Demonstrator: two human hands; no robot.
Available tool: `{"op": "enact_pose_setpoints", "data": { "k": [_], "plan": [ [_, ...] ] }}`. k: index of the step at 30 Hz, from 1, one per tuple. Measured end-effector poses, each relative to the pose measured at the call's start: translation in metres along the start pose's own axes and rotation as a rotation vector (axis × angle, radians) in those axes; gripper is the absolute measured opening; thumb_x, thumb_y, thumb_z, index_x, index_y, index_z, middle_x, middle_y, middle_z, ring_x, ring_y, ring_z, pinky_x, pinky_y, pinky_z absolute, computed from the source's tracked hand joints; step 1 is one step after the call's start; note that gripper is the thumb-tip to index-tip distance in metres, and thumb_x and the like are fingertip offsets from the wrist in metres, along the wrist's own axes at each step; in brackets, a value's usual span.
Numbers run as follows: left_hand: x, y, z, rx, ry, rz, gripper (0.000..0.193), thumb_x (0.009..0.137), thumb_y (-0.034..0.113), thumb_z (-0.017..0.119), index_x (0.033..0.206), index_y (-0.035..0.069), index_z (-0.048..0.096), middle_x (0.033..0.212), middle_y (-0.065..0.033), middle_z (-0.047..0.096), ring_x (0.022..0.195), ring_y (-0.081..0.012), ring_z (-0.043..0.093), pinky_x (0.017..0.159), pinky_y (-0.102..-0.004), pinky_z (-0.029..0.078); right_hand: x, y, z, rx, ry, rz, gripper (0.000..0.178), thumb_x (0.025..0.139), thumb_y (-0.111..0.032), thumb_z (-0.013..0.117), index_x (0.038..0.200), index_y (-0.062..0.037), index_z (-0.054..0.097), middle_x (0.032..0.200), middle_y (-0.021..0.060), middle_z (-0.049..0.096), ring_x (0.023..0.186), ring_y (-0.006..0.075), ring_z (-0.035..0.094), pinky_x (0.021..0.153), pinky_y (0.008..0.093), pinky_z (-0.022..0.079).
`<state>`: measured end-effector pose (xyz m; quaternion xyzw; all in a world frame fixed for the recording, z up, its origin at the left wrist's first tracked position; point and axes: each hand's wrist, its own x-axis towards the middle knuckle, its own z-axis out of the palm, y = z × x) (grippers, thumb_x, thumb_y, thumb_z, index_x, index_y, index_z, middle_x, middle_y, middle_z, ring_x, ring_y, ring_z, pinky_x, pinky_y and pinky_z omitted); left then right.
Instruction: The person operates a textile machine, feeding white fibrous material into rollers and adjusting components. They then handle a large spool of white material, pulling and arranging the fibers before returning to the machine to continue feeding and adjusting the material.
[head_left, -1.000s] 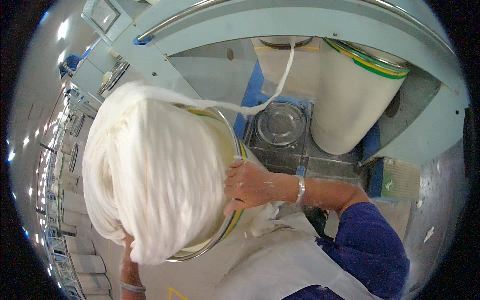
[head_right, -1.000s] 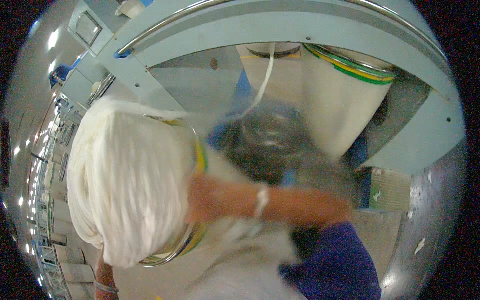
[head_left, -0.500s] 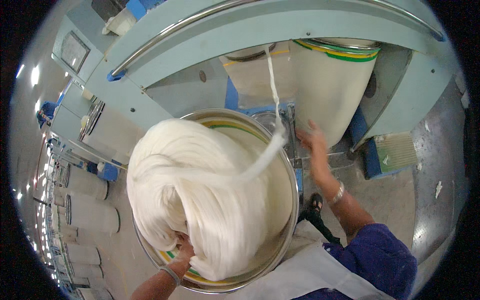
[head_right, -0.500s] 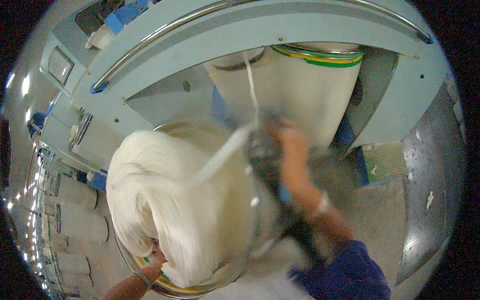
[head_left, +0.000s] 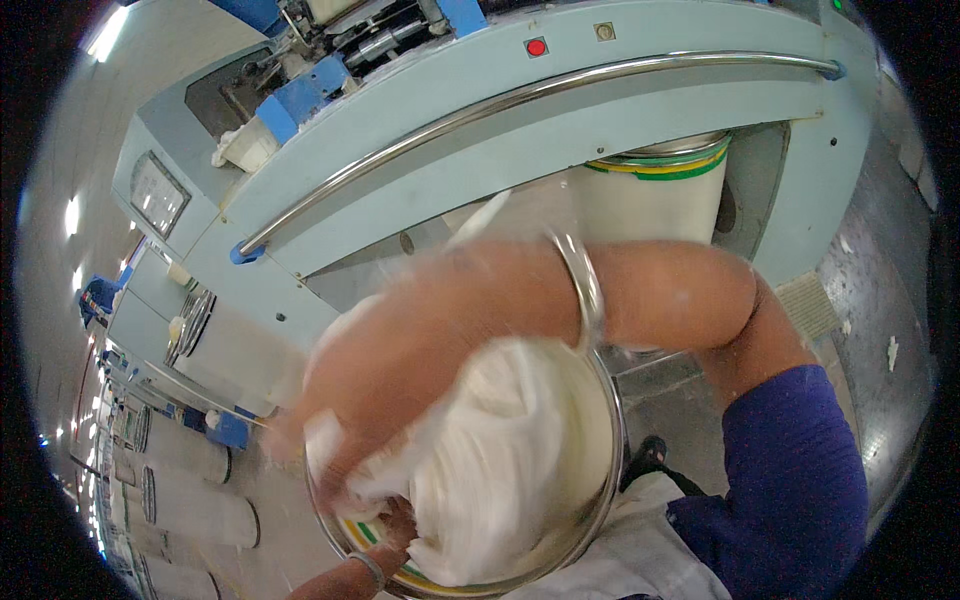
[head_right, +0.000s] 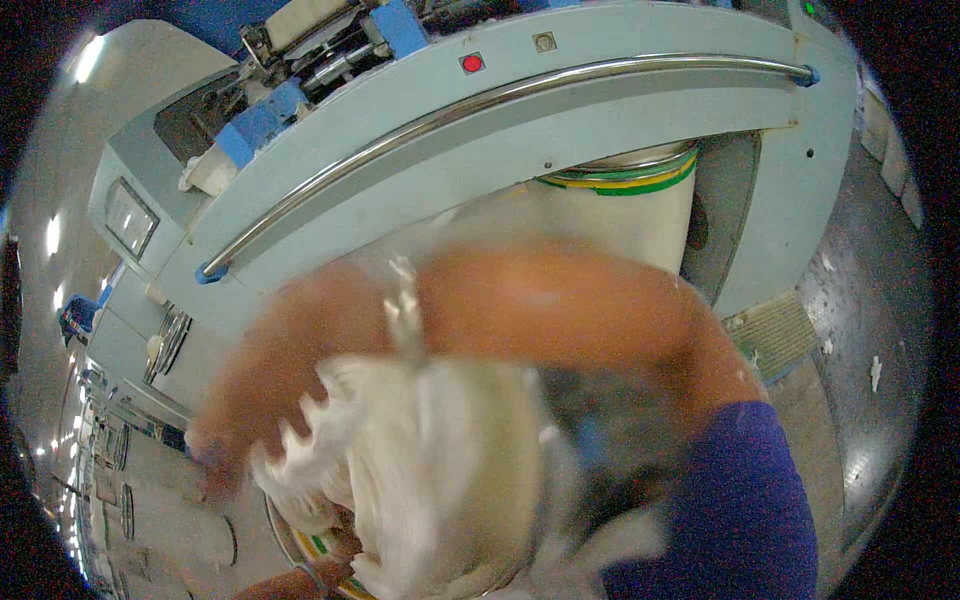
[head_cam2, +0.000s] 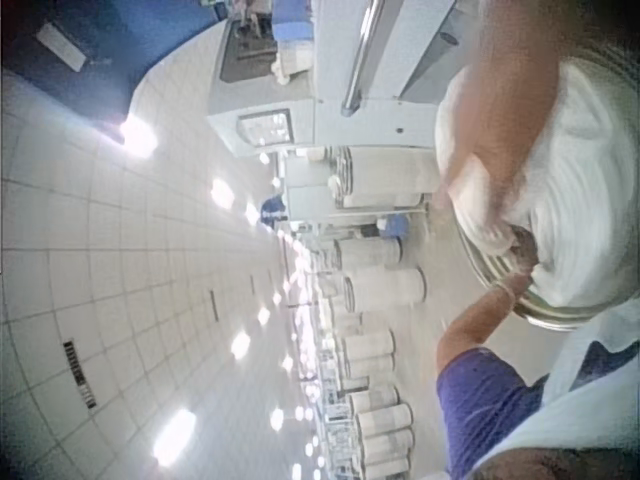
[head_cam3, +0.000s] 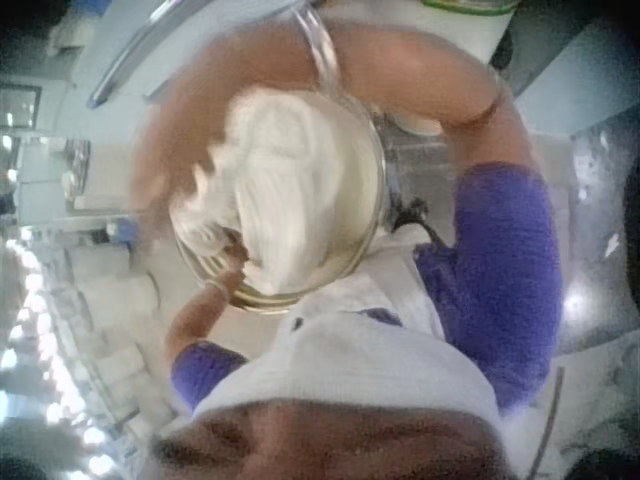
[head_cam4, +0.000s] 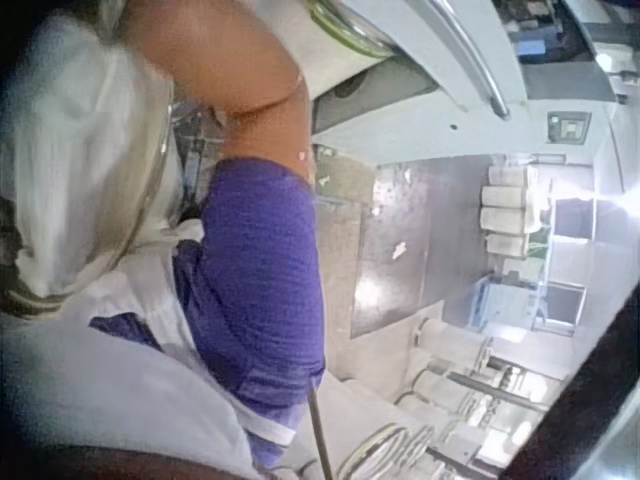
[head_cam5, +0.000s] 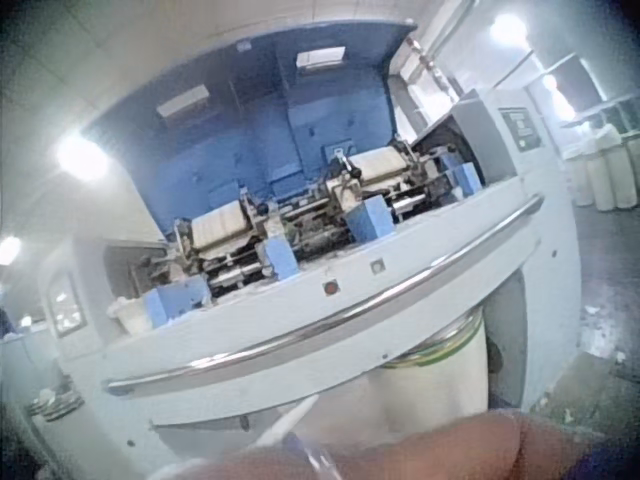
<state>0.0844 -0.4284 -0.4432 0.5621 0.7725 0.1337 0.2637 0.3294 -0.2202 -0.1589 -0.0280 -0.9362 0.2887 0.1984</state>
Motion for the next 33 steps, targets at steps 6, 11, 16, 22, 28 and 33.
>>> {"op": "enact_pose_setpoints", "data": {
  "k": [6,11,16,22,28,33],
  "plan": [
    [0.022,-0.002,-0.010,0.000,-0.007,0.015,0.064,0.080,0.033,0.064,0.134,0.006,0.042,0.120,-0.0183,0.056,0.107,-0.0309,0.056,0.094,-0.0399,0.041,0.006,0.050,-0.073,-0.961,-0.146,0.127,0.044,0.086,-0.043,0.052,0.112,-0.0091,0.061,0.109,0.0141,0.063,0.092,0.0312,0.061,0.081,0.0356,0.049],
    [0.052,0.008,-0.011,0.007,-0.028,-0.001,0.063,0.080,0.033,0.064,0.133,0.006,0.042,0.120,-0.0184,0.056,0.106,-0.0308,0.056,0.093,-0.0398,0.041,-0.054,0.188,-0.031,-0.405,-0.109,0.403,0.057,0.093,-0.042,0.041,0.140,-0.0121,0.031,0.127,0.0162,0.051,0.116,0.0328,0.050,0.098,0.0390,0.039],
    [0.087,0.033,-0.010,0.021,-0.081,-0.031,0.062,0.080,0.032,0.064,0.133,0.006,0.043,0.119,-0.0185,0.056,0.106,-0.0308,0.057,0.093,-0.0397,0.042,-0.051,0.274,0.007,0.329,0.140,0.310,0.061,0.098,-0.045,0.028,0.144,-0.0062,0.019,0.147,0.0126,0.028,0.134,0.0262,0.029,0.111,0.0319,0.021],
    [0.111,0.040,-0.020,0.018,-0.102,0.000,0.061,0.080,0.032,0.064,0.132,0.006,0.043,0.118,-0.0186,0.057,0.105,-0.0308,0.057,0.092,-0.0396,0.042,-0.018,0.251,-0.011,0.278,0.327,0.245,0.062,0.097,-0.046,0.030,0.142,-0.0039,0.025,0.144,0.0147,0.032,0.133,0.0251,0.031,0.110,0.0308,0.021],
    [0.119,0.016,-0.023,0.019,-0.145,0.082,0.060,0.080,0.031,0.063,0.132,0.006,0.044,0.118,-0.0187,0.057,0.105,-0.0308,0.057,0.092,-0.0395,0.042,-0.003,0.185,-0.025,-0.464,0.289,0.523,0.043,0.093,-0.037,0.042,0.114,-0.0019,0.056,0.112,0.0158,0.061,0.103,0.0324,0.057,0.087,0.0415,0.045],
    [0.123,0.000,-0.021,0.007,-0.193,0.179,0.060,0.080,0.030,0.063,0.131,0.006,0.044,0.117,-0.0188,0.057,0.104,-0.0307,0.058,0.091,-0.0394,0.043,0.066,0.134,0.015,-0.948,0.166,0.439,0.025,0.085,-0.031,0.056,0.096,-0.0115,0.067,0.087,0.0078,0.065,0.084,0.0262,0.064,0.066,0.0405,0.051]
  ]
}}
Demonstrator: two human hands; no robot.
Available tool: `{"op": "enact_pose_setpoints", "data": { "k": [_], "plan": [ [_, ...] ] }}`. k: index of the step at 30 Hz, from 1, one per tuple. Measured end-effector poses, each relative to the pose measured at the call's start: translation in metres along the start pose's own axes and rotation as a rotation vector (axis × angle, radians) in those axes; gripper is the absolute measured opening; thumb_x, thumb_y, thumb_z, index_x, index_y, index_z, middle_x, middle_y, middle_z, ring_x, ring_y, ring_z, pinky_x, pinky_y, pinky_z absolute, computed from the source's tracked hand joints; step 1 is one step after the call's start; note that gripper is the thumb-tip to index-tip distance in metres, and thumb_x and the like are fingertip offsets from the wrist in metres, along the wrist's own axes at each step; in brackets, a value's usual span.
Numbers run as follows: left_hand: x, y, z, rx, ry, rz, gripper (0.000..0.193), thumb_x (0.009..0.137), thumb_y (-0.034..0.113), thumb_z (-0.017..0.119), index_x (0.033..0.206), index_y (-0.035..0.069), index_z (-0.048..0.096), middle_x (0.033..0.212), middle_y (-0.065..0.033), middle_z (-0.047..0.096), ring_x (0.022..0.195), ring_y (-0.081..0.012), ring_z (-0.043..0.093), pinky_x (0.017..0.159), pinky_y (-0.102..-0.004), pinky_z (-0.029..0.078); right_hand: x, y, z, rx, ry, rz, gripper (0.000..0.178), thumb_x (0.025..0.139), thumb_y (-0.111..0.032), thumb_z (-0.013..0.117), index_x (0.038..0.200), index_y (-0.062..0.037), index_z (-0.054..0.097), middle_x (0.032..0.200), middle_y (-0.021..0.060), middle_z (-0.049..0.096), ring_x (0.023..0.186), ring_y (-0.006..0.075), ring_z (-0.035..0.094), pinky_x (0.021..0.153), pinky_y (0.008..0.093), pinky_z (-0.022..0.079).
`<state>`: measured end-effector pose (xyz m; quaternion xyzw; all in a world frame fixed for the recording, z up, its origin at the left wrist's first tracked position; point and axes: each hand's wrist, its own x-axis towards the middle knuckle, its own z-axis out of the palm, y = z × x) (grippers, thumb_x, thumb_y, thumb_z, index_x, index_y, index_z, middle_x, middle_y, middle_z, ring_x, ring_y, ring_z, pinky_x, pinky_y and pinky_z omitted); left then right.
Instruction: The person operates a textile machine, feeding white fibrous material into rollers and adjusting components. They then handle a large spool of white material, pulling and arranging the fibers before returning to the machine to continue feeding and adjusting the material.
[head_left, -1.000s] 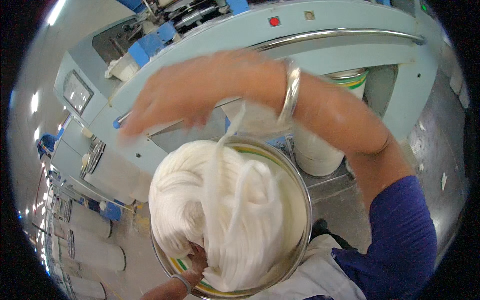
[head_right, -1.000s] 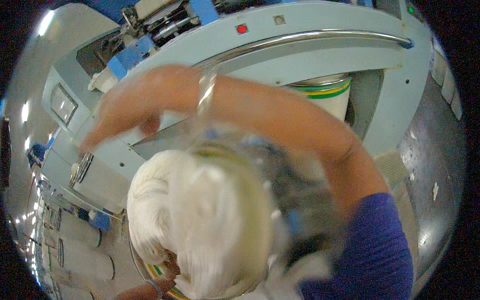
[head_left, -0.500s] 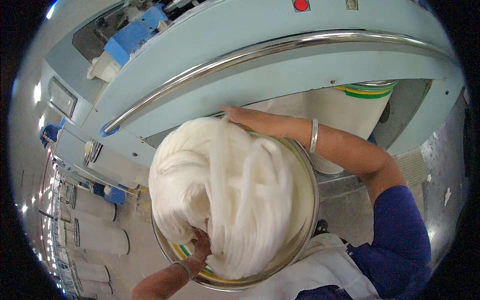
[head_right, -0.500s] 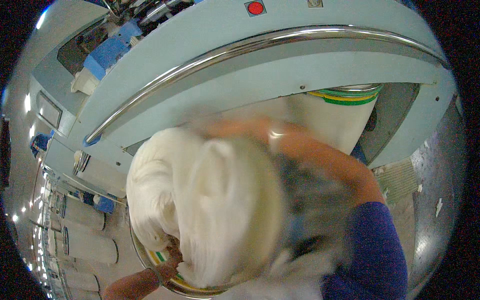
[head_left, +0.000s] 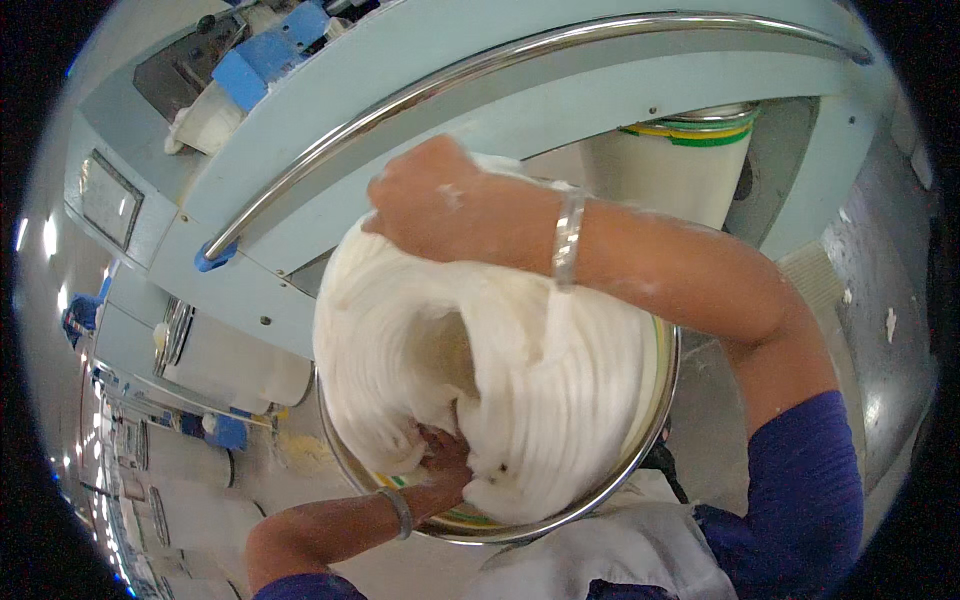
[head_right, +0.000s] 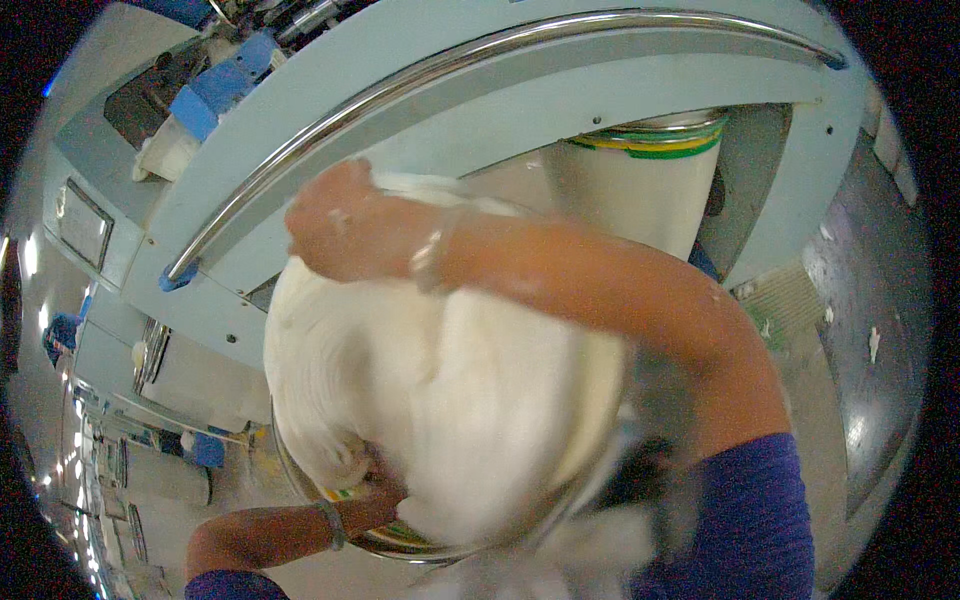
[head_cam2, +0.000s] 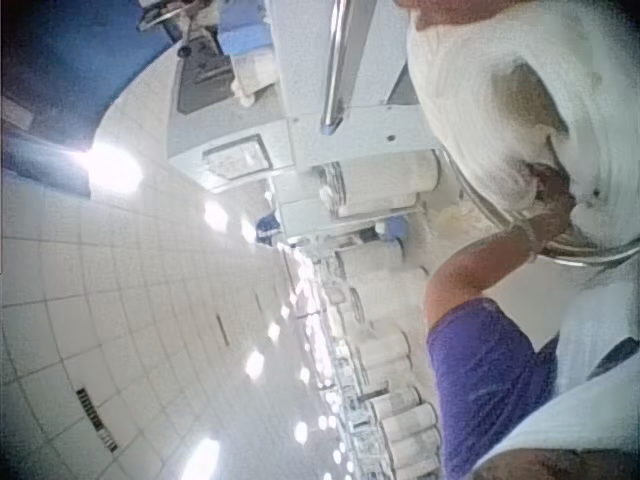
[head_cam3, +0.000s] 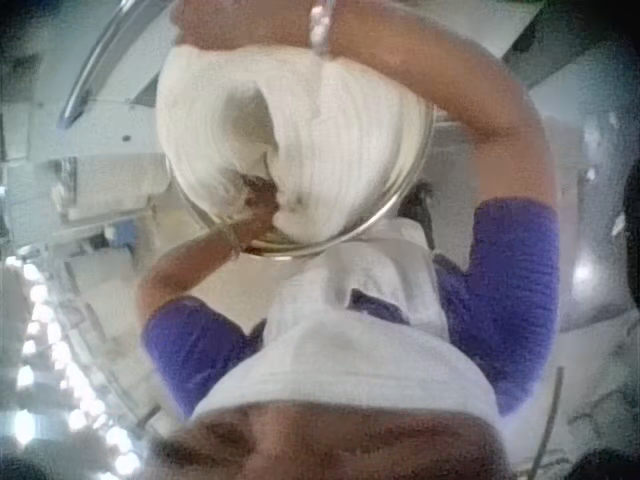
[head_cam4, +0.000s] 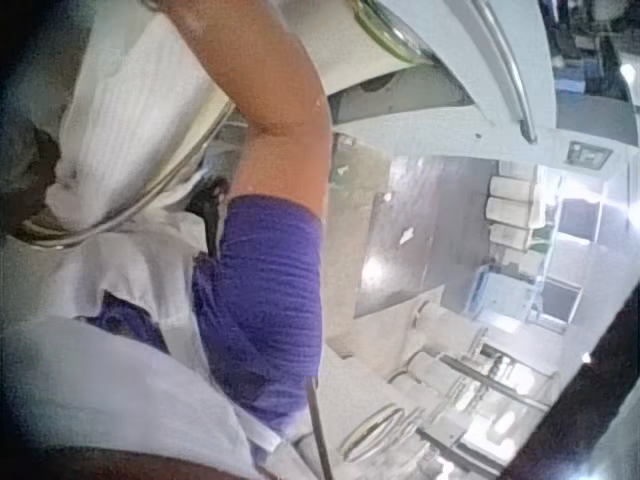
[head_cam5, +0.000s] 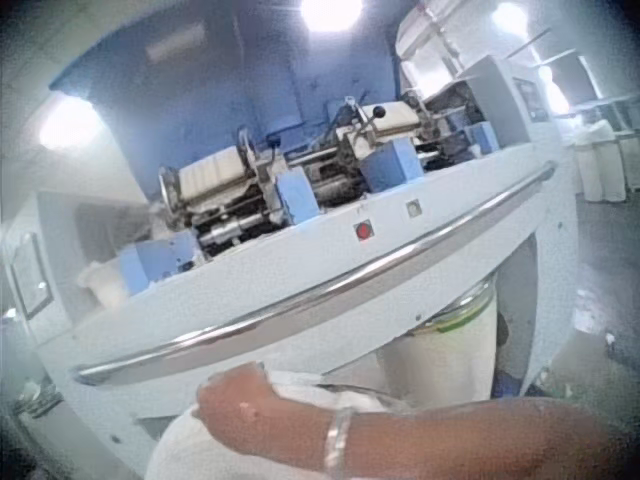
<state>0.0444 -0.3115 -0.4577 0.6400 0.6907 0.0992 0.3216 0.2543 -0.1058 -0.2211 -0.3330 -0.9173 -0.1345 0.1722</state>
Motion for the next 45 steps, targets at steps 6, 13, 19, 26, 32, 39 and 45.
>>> {"op": "enact_pose_setpoints", "data": {
  "k": [6,13,19,26,32,39,45],
  "plan": [
    [0.001,-0.002,0.004,-0.026,-0.040,0.077,0.059,0.080,0.030,0.063,0.131,0.006,0.045,0.116,-0.0189,0.057,0.104,-0.0307,0.058,0.090,-0.0393,0.043,0.019,-0.048,0.024,-0.183,-0.010,-0.054,0.039,0.081,-0.048,0.058,0.090,-0.0117,0.069,0.095,0.0048,0.060,0.098,0.0233,0.056,0.071,0.0419,0.046],
    [0.013,-0.005,-0.011,-0.009,-0.041,0.042,0.057,0.080,0.029,0.063,0.130,0.006,0.046,0.115,-0.0190,0.058,0.103,-0.0307,0.058,0.090,-0.0392,0.044,-0.027,0.017,0.153,-0.064,0.078,-0.393,0.069,0.086,-0.057,0.045,0.141,-0.0179,0.030,0.147,0.0165,0.019,0.136,0.0356,0.021,0.109,0.0545,0.017],
    [0.033,0.010,-0.016,0.018,-0.044,-0.030,0.057,0.080,0.028,0.063,0.130,0.006,0.046,0.115,-0.0191,0.058,0.102,-0.0306,0.058,0.089,-0.0391,0.044,-0.017,0.044,0.159,0.337,-0.324,-0.292,0.064,0.088,-0.052,0.045,0.140,-0.0178,0.030,0.147,0.0166,0.020,0.134,0.0362,0.023,0.108,0.0527,0.020],
    [0.040,0.016,-0.033,0.056,-0.025,-0.031,0.055,0.081,0.027,0.063,0.129,0.006,0.047,0.114,-0.0192,0.059,0.102,-0.0306,0.059,0.089,-0.0390,0.044,-0.055,0.103,-0.017,0.252,0.653,-0.129,0.023,0.072,-0.020,0.072,0.089,-0.0102,0.062,0.077,0.0082,0.061,0.074,0.0275,0.060,0.067,0.0388,0.048],
    [0.034,0.014,-0.033,0.057,0.013,-0.018,0.055,0.081,0.027,0.063,0.129,0.006,0.047,0.113,-0.0193,0.059,0.101,-0.0306,0.059,0.088,-0.0389,0.045,-0.126,0.213,-0.070,-0.271,0.375,0.451,0.056,0.084,-0.059,0.047,0.073,-0.0067,0.063,0.067,0.0137,0.062,0.066,0.0322,0.061,0.060,0.0444,0.047],
    [0.035,0.021,-0.014,0.026,0.044,-0.032,0.053,0.081,0.026,0.062,0.128,0.006,0.048,0.112,-0.0195,0.059,0.100,-0.0306,0.059,0.087,-0.0387,0.045,-0.124,0.219,-0.055,-0.323,0.484,0.460,0.056,0.088,-0.053,0.047,0.061,-0.0055,0.056,0.054,0.0135,0.053,0.053,0.0323,0.053,0.052,0.0409,0.042],
    [0.043,0.031,0.000,-0.021,0.095,-0.048,0.053,0.081,0.025,0.062,0.128,0.006,0.049,0.111,-0.0196,0.060,0.100,-0.0305,0.060,0.087,-0.0386,0.046,-0.131,0.227,-0.052,-0.298,0.516,0.379,0.059,0.086,-0.060,0.042,0.067,-0.0090,0.062,0.061,0.0117,0.060,0.060,0.0304,0.060,0.058,0.0422,0.047]
  ]
}}
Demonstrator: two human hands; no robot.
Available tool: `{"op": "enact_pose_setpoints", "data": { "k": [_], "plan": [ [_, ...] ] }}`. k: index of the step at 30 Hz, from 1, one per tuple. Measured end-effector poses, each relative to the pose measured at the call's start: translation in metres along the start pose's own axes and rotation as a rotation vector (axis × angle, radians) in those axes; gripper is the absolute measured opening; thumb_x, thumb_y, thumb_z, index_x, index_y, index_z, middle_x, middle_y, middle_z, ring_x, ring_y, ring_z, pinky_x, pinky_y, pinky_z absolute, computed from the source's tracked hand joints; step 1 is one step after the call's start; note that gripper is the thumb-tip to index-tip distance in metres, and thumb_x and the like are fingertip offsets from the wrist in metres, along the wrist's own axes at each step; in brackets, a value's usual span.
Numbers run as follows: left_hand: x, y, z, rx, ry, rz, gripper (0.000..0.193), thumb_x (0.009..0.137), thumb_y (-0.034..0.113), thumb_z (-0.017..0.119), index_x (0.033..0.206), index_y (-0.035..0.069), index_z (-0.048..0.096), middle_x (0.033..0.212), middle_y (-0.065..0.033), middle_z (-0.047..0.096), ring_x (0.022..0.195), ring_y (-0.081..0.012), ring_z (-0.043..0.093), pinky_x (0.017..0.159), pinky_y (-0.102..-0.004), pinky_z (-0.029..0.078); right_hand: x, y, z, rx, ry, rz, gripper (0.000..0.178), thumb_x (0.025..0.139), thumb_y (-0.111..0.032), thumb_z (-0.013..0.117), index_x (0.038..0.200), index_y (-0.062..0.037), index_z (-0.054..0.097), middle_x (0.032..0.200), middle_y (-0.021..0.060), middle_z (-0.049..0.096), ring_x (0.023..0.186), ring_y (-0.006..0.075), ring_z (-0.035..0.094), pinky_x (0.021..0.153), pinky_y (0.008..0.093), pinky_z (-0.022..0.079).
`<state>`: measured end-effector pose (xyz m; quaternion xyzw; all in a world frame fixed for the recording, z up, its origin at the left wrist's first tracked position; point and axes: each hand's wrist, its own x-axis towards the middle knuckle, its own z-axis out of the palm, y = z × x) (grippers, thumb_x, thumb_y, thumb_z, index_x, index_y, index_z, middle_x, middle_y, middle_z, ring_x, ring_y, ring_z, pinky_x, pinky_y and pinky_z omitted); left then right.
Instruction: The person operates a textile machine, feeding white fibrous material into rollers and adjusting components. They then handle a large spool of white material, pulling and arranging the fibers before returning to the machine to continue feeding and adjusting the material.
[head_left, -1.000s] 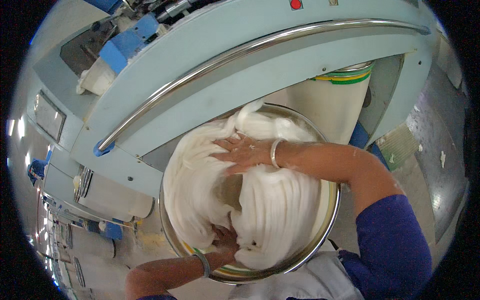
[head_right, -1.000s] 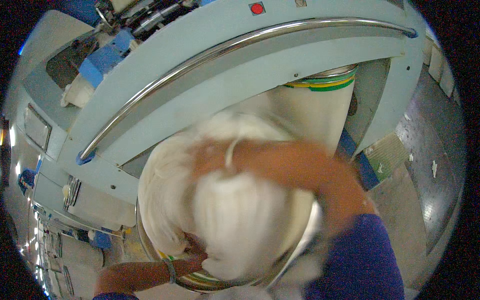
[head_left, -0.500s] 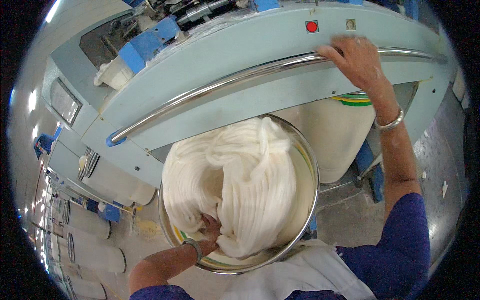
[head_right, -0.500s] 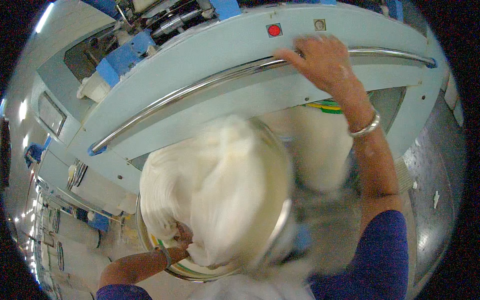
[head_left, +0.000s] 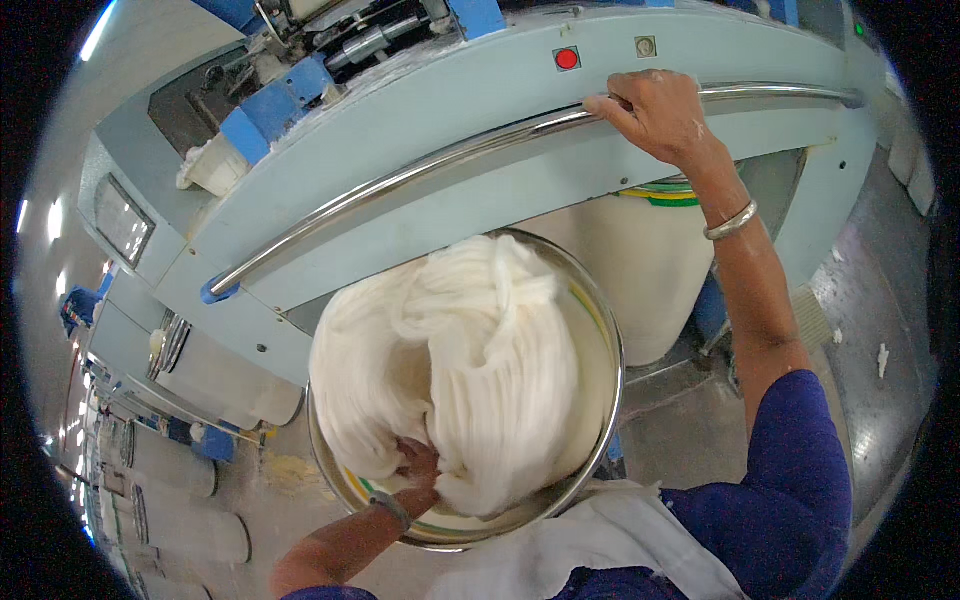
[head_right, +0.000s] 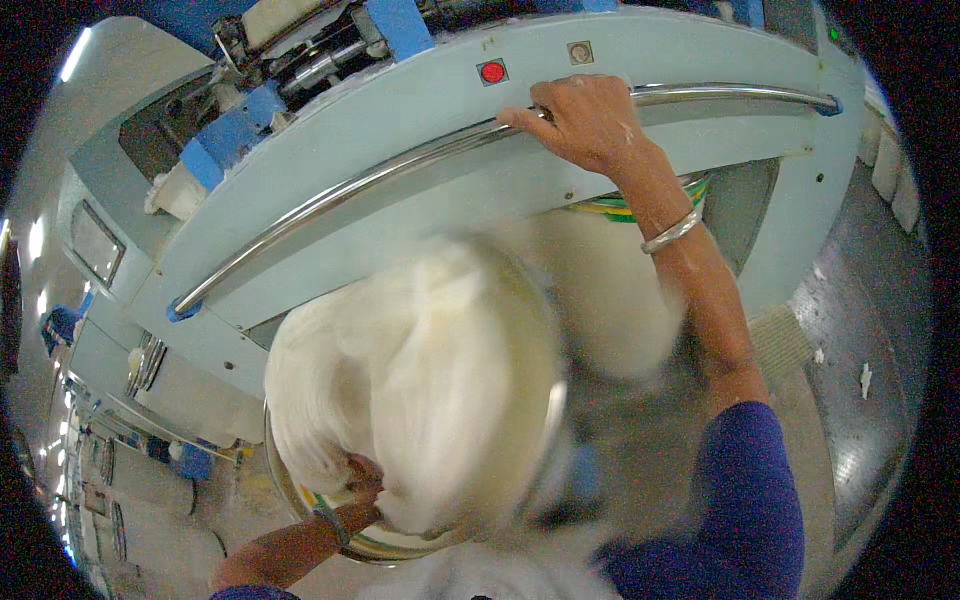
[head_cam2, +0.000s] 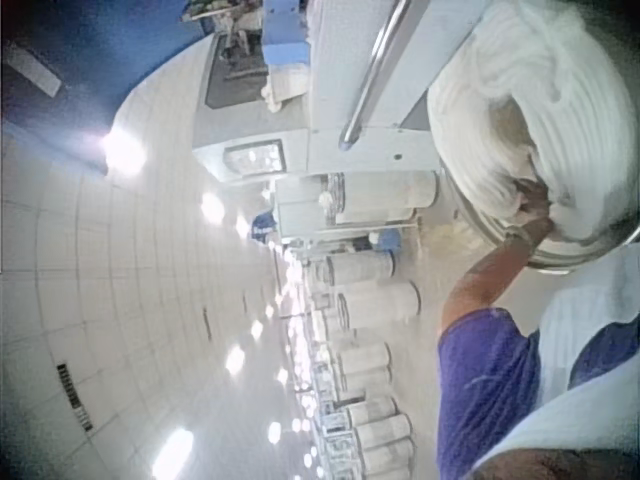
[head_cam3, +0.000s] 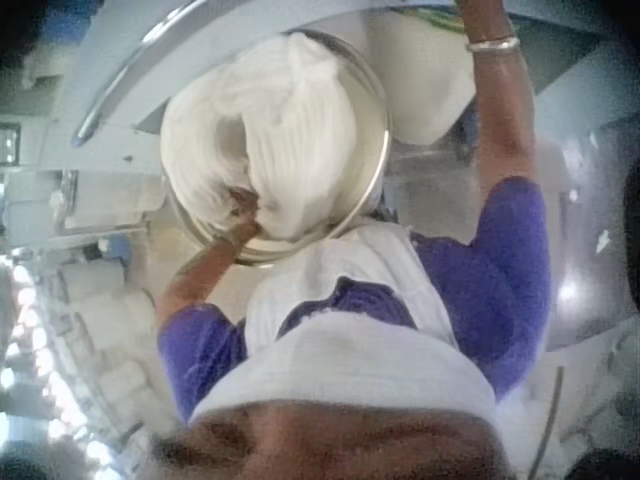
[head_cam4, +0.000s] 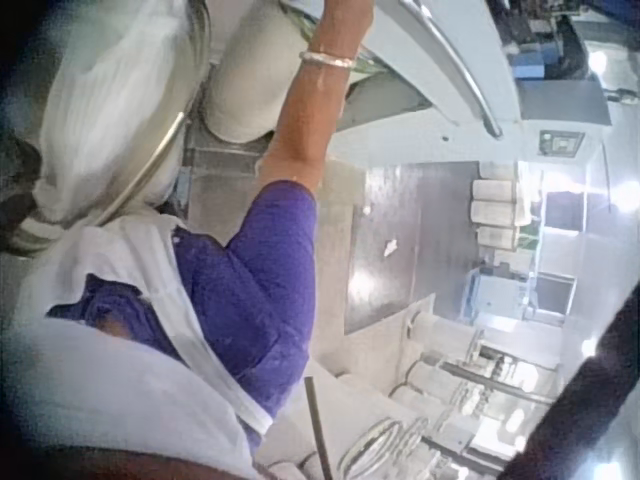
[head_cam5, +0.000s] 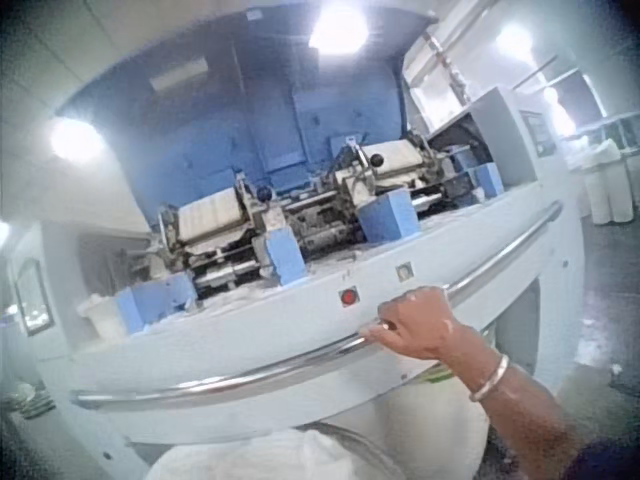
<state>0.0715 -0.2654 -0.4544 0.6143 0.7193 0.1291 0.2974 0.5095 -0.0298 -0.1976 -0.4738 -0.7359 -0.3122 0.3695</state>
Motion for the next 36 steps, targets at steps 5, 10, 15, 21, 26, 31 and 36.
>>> {"op": "enact_pose_setpoints", "data": {
  "k": [5,10,15,21,26,31,36],
  "plan": [
    [0.058,0.036,-0.001,-0.072,0.106,-0.026,0.052,0.081,0.025,0.062,0.127,0.006,0.049,0.111,-0.0197,0.060,0.099,-0.0305,0.060,0.086,-0.0385,0.046,0.002,0.008,0.002,-0.010,0.068,-0.081,0.054,0.086,-0.057,0.045,0.063,-0.0086,0.052,0.055,0.0098,0.052,0.052,0.0275,0.053,0.051,0.0393,0.042],
    [0.139,0.065,-0.028,-0.073,0.136,-0.020,0.051,0.081,0.024,0.062,0.127,0.006,0.050,0.110,-0.0197,0.060,0.099,-0.0305,0.060,0.086,-0.0385,0.046,0.001,0.020,0.017,-0.014,0.170,-0.206,0.055,0.083,-0.059,0.049,0.062,-0.0087,0.046,0.054,0.0076,0.047,0.050,0.0252,0.050,0.048,0.0374,0.039],
    [0.170,0.074,-0.031,-0.054,0.044,-0.018,0.050,0.081,0.024,0.062,0.126,0.006,0.050,0.110,-0.0198,0.060,0.098,-0.0305,0.060,0.085,-0.0384,0.047,0.003,0.014,0.007,0.014,0.133,-0.187,0.051,0.076,-0.059,0.057,0.075,-0.0084,0.056,0.066,0.0096,0.056,0.061,0.0293,0.056,0.058,0.0387,0.045],
    [0.162,0.072,-0.037,-0.029,-0.011,0.001,0.049,0.081,0.023,0.062,0.126,0.006,0.051,0.109,-0.0199,0.061,0.098,-0.0304,0.061,0.085,-0.0383,0.047,-0.056,-0.083,0.011,0.653,-0.149,-0.521,0.051,0.070,-0.054,0.067,0.083,-0.0061,0.055,0.085,0.0086,0.055,0.081,0.0261,0.053,0.073,0.0372,0.043],
    [0.157,0.071,-0.044,0.000,-0.020,0.026,0.049,0.081,0.023,0.062,0.125,0.006,0.051,0.108,-0.0200,0.061,0.097,-0.0304,0.061,0.084,-0.0382,0.047,-0.122,-0.113,0.098,0.731,-0.410,-0.557,0.048,0.060,-0.047,0.072,0.070,-0.0070,0.048,0.073,0.0061,0.050,0.071,0.0233,0.051,0.066,0.0360,0.042],
    [0.139,0.063,-0.049,0.041,-0.010,0.060,0.048,0.081,0.022,0.061,0.125,0.006,0.052,0.108,-0.0201,0.061,0.097,-0.0304,0.061,0.084,-0.0381,0.048,-0.157,-0.126,0.082,0.757,-0.402,-0.426,0.048,0.056,-0.046,0.073,0.065,-0.0079,0.044,0.064,0.0049,0.043,0.062,0.0231,0.046,0.062,0.0372,0.040],
    [0.133,0.088,-0.081,0.137,-0.057,0.101,0.047,0.081,0.021,0.061,0.125,0.006,0.052,0.107,-0.0202,0.062,0.096,-0.0304,0.061,0.083,-0.0380,0.048,-0.173,-0.135,0.075,0.627,-0.299,-0.350,0.047,0.056,-0.046,0.074,0.068,-0.0076,0.049,0.069,0.0068,0.048,0.066,0.0249,0.049,0.064,0.0378,0.040]
  ]
}}
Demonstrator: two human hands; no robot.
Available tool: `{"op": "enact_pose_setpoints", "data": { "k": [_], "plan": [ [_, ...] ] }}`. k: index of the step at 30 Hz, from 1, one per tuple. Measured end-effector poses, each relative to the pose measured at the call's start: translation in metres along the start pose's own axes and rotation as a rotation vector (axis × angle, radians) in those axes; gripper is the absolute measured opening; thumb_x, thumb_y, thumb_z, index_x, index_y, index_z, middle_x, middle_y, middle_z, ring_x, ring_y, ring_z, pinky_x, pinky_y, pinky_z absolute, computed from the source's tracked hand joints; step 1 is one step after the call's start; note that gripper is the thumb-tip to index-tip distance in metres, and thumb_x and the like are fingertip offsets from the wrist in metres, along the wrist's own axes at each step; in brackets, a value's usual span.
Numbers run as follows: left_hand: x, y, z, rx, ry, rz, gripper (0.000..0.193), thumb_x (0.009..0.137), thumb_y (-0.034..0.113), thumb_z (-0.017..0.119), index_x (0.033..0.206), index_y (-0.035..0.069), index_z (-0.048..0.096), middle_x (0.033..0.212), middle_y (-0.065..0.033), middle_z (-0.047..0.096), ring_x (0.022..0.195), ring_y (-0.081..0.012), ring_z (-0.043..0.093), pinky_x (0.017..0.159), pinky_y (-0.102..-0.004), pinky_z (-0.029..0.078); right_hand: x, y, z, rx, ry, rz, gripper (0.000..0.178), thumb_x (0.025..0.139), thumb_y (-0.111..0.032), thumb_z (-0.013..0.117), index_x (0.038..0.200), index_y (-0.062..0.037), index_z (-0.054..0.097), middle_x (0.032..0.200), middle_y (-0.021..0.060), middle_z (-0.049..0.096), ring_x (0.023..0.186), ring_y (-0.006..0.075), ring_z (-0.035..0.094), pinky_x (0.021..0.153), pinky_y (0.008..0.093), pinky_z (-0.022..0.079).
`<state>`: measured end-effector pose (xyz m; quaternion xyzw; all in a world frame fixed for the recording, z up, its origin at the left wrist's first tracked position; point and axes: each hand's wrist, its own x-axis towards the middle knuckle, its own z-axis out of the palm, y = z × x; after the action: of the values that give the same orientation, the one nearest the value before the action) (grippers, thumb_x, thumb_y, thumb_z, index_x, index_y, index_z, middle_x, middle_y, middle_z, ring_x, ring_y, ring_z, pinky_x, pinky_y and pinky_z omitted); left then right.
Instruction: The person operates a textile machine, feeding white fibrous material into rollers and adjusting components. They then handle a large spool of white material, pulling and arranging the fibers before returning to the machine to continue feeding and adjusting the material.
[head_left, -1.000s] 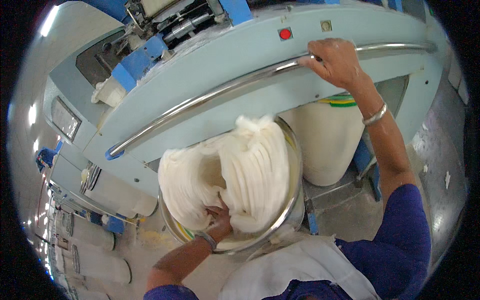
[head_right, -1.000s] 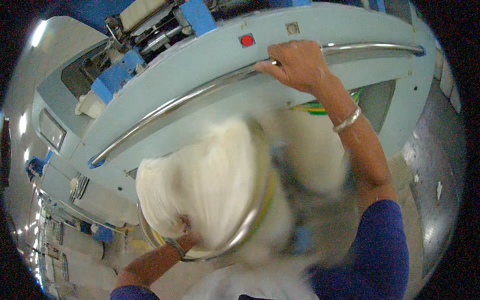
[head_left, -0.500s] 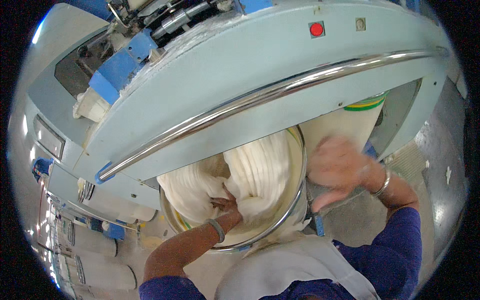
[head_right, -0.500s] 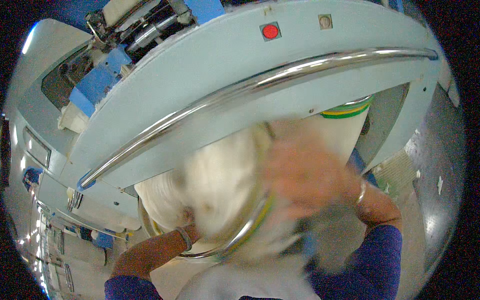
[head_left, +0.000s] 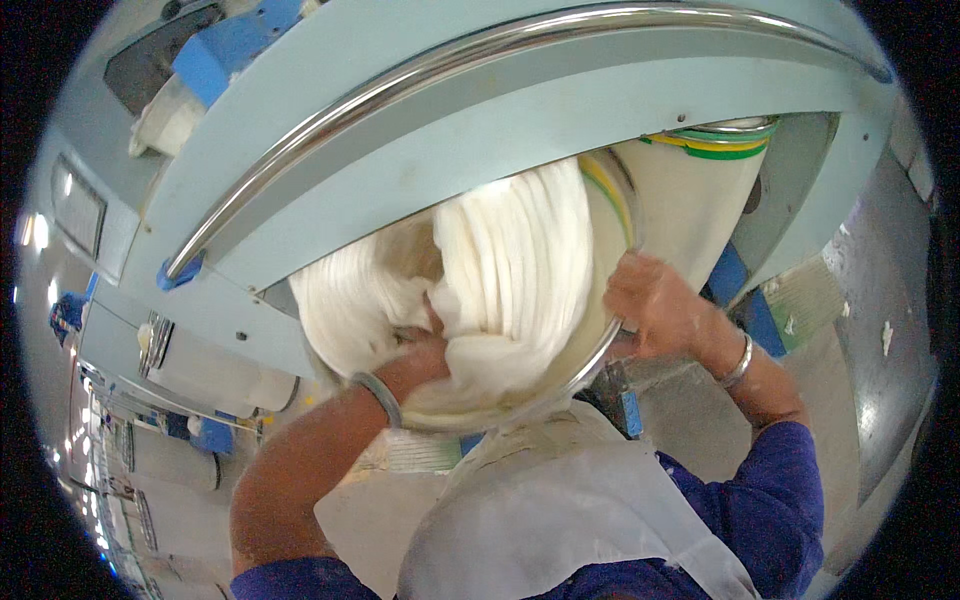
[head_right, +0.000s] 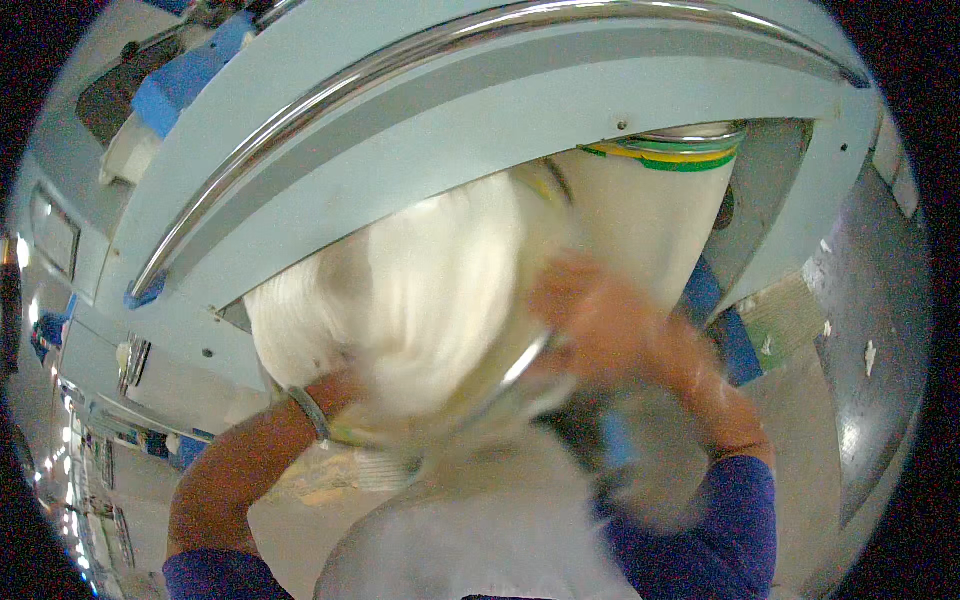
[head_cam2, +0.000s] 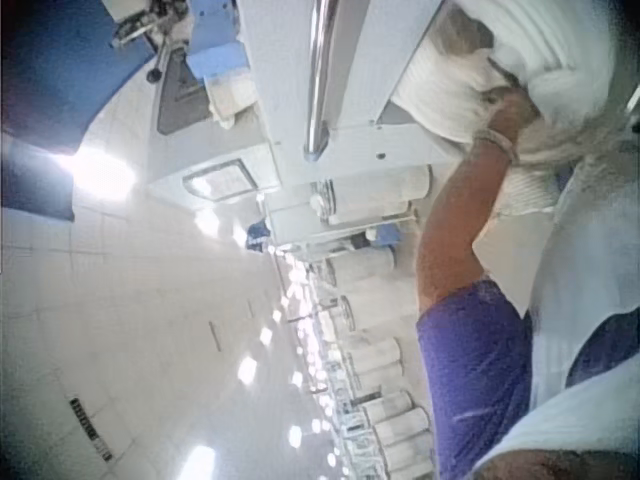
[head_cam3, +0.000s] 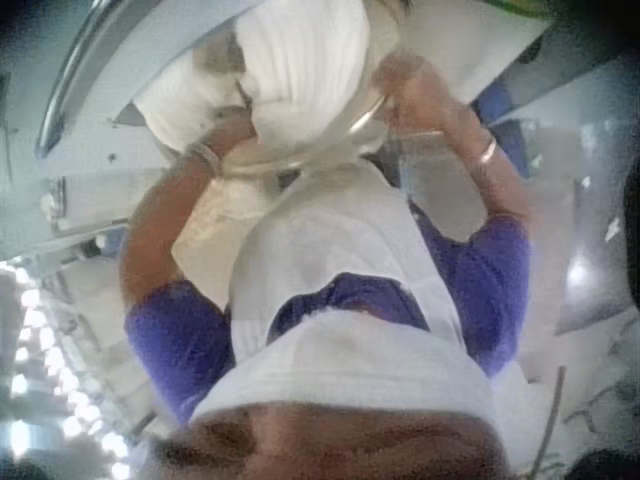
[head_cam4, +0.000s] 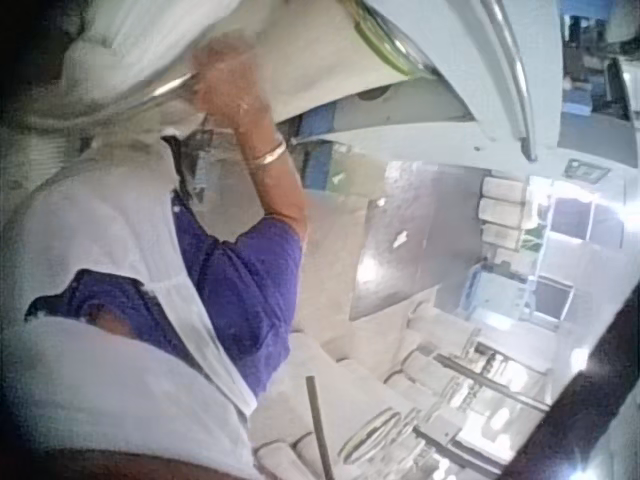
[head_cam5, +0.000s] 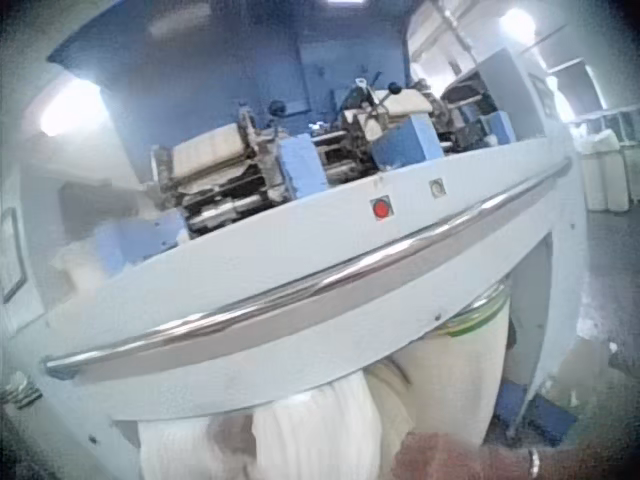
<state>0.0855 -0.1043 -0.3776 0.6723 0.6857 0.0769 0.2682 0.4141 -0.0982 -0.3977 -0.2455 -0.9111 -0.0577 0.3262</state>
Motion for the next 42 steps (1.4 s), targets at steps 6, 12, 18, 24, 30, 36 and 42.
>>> {"op": "enact_pose_setpoints", "data": {
  "k": [6,12,18,24,30,36,42],
  "plan": [
    [-0.032,0.027,-0.087,0.528,0.470,0.387,0.036,0.079,0.016,0.064,0.112,0.005,0.059,0.097,-0.0181,0.065,0.092,-0.0260,0.063,0.081,-0.0384,0.048,0.047,0.049,0.065,-0.093,-0.006,0.334,0.060,0.059,-0.052,0.074,0.097,-0.0060,0.065,0.102,0.0132,0.062,0.098,0.0315,0.056,0.087,0.0421,0.040],
    [-0.046,0.067,-0.177,0.741,1.274,0.866,0.044,0.070,0.026,0.075,0.106,0.006,0.060,0.098,-0.0139,0.060,0.090,-0.0303,0.057,0.075,-0.0377,0.045,0.132,0.070,0.115,-0.137,0.161,0.355,0.064,0.061,-0.051,0.073,0.109,-0.0100,0.062,0.120,0.0180,0.053,0.114,0.0362,0.046,0.097,0.0505,0.032],
    [0.003,0.083,-0.190,0.734,0.949,0.453,0.023,0.069,0.028,0.071,0.077,0.007,0.066,0.068,-0.0146,0.060,0.070,-0.0320,0.058,0.065,-0.0423,0.046,0.143,0.076,0.138,-0.018,0.327,0.335,0.065,0.065,-0.043,0.072,0.117,-0.0079,0.055,0.124,0.0198,0.049,0.118,0.0396,0.042,0.100,0.0519,0.029],
    [0.001,0.087,-0.180,0.636,1.076,0.460,0.011,0.062,0.013,0.065,0.067,0.005,0.063,0.064,-0.0162,0.059,0.067,-0.0359,0.058,0.060,-0.0449,0.044,0.105,-0.016,-0.002,-0.252,-0.252,0.436,0.047,0.067,-0.031,0.073,0.107,-0.0100,0.060,0.103,0.0128,0.061,0.101,0.0330,0.055,0.086,0.0461,0.044],
    [0.003,0.086,-0.176,0.546,1.152,0.490,0.005,0.058,0.006,0.060,0.063,0.004,0.060,0.066,-0.0173,0.059,0.063,-0.0369,0.057,0.058,-0.0460,0.043,0.081,0.057,-0.195,-0.870,0.563,0.580,0.045,0.087,-0.041,0.048,0.122,-0.0120,0.053,0.108,0.0134,0.061,0.097,0.0316,0.056,0.092,0.0441,0.039],
    [0.003,0.085,-0.180,0.561,1.178,0.482,0.005,0.058,0.007,0.060,0.061,0.004,0.057,0.064,-0.0165,0.058,0.062,-0.0360,0.057,0.055,-0.0436,0.043,0.083,0.096,-0.219,-0.779,0.152,0.865,0.055,0.095,-0.049,0.024,0.134,-0.0182,0.045,0.074,0.0057,0.067,0.082,0.0297,0.060,0.091,0.0426,0.040],
    [0.009,0.075,-0.180,0.631,1.165,0.546,0.009,0.060,0.009,0.066,0.063,0.007,0.058,0.059,-0.0118,0.056,0.054,-0.0271,0.055,0.051,-0.0370,0.043,0.074,0.108,-0.223,-0.841,-0.091,0.909,0.042,0.096,-0.036,0.032,0.135,-0.0215,0.038,0.090,0.0138,0.066,0.089,0.0325,0.062,0.075,0.0459,0.047]
  ]
}}
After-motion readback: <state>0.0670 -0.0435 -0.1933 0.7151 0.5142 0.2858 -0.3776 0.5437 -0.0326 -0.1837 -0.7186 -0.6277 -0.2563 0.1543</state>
